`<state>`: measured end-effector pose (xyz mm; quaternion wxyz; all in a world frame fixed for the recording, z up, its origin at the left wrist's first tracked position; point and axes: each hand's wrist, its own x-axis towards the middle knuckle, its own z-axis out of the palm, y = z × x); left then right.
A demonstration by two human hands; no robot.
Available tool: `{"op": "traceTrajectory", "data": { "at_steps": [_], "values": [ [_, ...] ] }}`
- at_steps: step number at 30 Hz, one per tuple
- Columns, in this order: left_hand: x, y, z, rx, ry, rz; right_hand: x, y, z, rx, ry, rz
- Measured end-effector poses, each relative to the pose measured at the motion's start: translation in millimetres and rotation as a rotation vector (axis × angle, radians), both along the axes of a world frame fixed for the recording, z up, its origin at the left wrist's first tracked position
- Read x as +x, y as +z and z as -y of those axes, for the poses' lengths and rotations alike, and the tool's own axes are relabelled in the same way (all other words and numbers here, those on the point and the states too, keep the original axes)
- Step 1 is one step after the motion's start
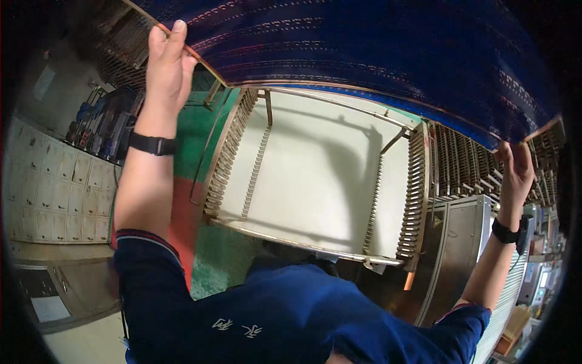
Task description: Selecting industrial panels from a machine, transporting them across the floor, and organizing them into a storage rack.
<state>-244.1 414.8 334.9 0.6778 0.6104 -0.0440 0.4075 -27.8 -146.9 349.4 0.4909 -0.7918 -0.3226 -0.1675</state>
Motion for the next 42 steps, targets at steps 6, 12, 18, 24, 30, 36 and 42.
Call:
{"op": "traceTrajectory", "data": {
  "at_steps": [6, 12, 18, 24, 30, 36, 42],
  "values": [
    [55, -56, -24, -0.093, -0.016, 0.162, 9, -24, -22, -0.060, -0.126, -0.035],
    [79, -100, -26, -0.183, 0.008, 0.114, 25, -43, -30, -0.020, -0.093, -0.084],
    [84, -128, -39, -0.209, 0.047, 0.048, 47, -63, -44, -0.028, -0.112, -0.143],
    [95, -95, 15, -0.327, 0.230, -0.063, 68, -88, -37, 0.028, -0.242, -0.112],
    [92, -108, -16, -0.179, 0.199, 0.058, 72, -121, -84, 0.066, -0.142, -0.189],
    [97, -110, -11, -0.166, 0.089, 0.044, 73, -137, -72, -0.062, -0.249, -0.157],
    [94, -118, -21, -0.170, 0.059, 0.052, 66, -146, -90, 0.057, -0.252, -0.222]
  ]
}}
